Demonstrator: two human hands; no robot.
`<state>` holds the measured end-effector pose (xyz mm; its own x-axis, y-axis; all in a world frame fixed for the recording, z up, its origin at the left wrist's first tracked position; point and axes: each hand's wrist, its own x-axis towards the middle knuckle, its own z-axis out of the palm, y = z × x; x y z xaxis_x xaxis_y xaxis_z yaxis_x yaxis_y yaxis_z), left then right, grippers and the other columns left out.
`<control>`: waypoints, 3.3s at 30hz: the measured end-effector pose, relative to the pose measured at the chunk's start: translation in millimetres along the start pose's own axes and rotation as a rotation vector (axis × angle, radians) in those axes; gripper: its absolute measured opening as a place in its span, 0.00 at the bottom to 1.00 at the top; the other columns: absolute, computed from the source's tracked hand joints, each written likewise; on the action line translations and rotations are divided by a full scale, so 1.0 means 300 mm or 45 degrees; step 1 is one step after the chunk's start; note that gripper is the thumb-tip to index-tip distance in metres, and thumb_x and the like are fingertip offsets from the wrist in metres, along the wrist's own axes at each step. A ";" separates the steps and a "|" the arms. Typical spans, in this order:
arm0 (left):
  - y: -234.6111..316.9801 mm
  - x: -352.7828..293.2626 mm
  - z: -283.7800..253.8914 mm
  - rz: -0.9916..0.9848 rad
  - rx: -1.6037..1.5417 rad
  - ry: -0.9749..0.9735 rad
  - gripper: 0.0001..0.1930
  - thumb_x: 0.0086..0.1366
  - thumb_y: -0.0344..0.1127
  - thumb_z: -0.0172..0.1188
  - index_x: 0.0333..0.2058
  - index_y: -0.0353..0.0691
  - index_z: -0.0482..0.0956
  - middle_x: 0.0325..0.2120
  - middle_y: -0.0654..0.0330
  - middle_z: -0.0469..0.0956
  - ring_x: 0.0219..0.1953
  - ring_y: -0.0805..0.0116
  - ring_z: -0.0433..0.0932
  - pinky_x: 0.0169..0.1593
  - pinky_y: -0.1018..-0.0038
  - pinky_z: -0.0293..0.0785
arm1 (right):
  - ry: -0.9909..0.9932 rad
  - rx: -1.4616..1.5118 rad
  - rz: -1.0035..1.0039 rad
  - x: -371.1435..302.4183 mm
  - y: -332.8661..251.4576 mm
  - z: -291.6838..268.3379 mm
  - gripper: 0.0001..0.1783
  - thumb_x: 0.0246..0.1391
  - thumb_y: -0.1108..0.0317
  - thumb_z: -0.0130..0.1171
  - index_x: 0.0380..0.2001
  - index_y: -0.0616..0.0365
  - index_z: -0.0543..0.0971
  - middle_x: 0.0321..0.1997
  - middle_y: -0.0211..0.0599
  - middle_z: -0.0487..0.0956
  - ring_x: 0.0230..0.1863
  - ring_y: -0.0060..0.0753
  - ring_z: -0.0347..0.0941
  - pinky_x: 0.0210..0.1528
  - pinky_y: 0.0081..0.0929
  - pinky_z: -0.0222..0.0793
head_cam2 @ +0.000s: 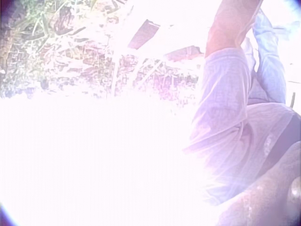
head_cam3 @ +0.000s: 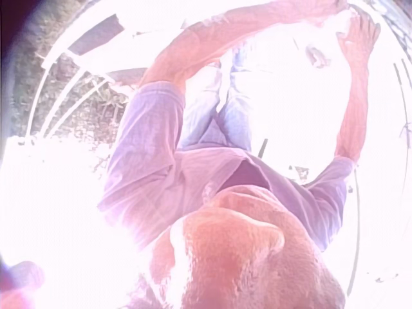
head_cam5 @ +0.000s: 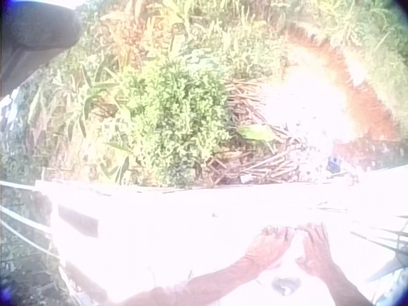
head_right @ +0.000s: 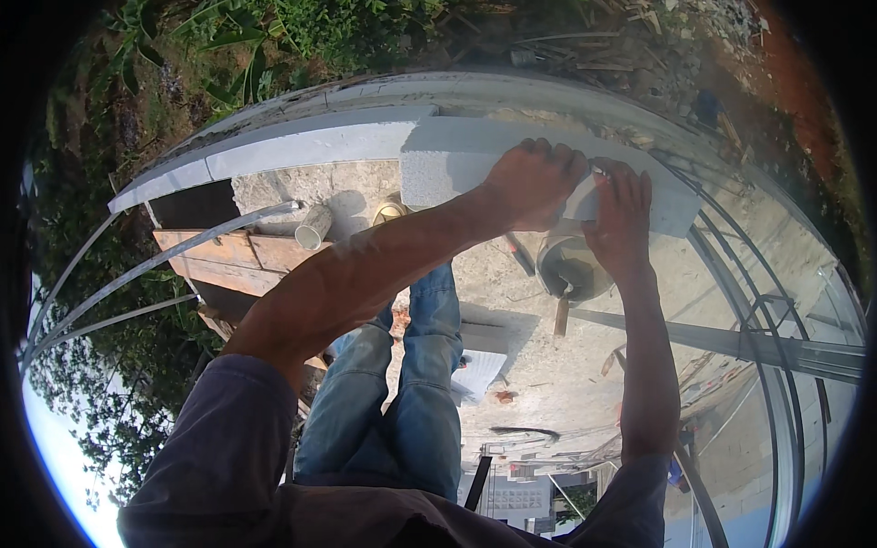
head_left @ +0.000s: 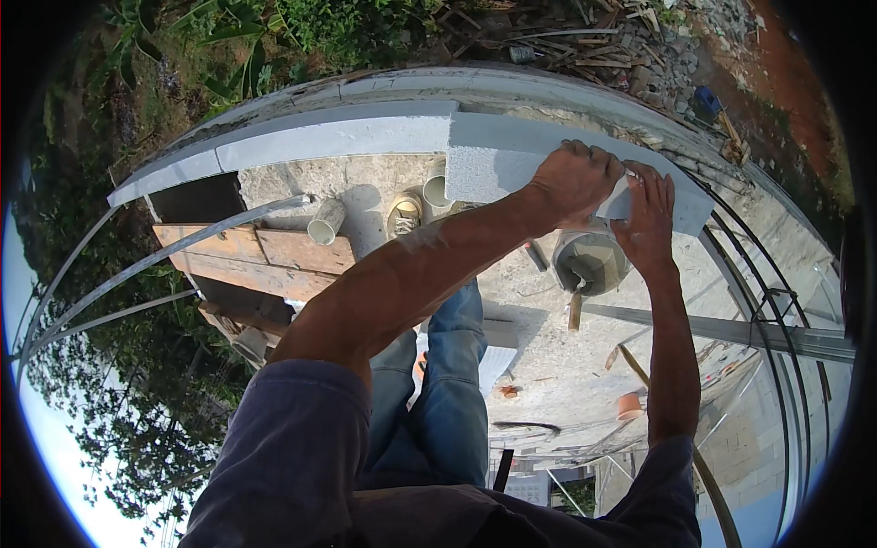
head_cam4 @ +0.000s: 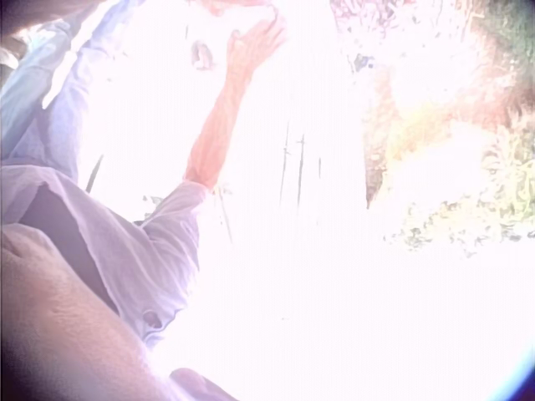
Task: Measuring, sawing, and cementing lightweight concrete blocks on a construction site.
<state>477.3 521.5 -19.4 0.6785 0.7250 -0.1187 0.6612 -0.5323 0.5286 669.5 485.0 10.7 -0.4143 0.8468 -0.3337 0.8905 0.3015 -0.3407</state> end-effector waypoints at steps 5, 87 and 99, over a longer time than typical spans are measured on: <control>-0.061 -0.067 0.003 -0.050 -0.116 -0.011 0.22 0.41 0.32 0.65 0.39 0.36 0.72 0.28 0.57 0.75 0.30 0.60 0.78 0.33 0.69 0.76 | 0.012 0.027 -0.037 0.040 -0.067 0.032 0.38 0.36 0.75 0.64 0.56 0.58 0.67 0.61 0.41 0.64 0.66 0.48 0.56 0.71 0.59 0.43; -0.303 0.084 0.483 0.124 0.281 -0.215 0.46 0.44 0.60 0.73 0.49 0.26 0.67 0.36 0.41 0.79 0.38 0.42 0.81 0.44 0.56 0.77 | 0.143 0.132 1.788 -0.442 -0.322 1.651 0.23 0.56 0.71 0.51 0.56 0.51 0.72 0.61 0.42 0.67 0.63 0.48 0.63 0.63 0.63 0.56; -0.345 0.096 0.484 0.299 0.118 -0.334 0.39 0.67 0.62 0.49 0.53 0.22 0.63 0.36 0.32 0.78 0.39 0.35 0.80 0.42 0.52 0.76 | 0.144 1.426 1.606 -0.611 -0.491 1.546 0.10 0.52 0.65 0.52 0.38 0.54 0.71 0.29 0.43 0.78 0.35 0.50 0.77 0.37 0.47 0.71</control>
<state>474.8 534.1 -199.6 0.8663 0.4479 -0.2211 0.4958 -0.7171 0.4899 527.2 82.2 -285.7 0.4581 0.3398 -0.8214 0.0503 -0.9325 -0.3577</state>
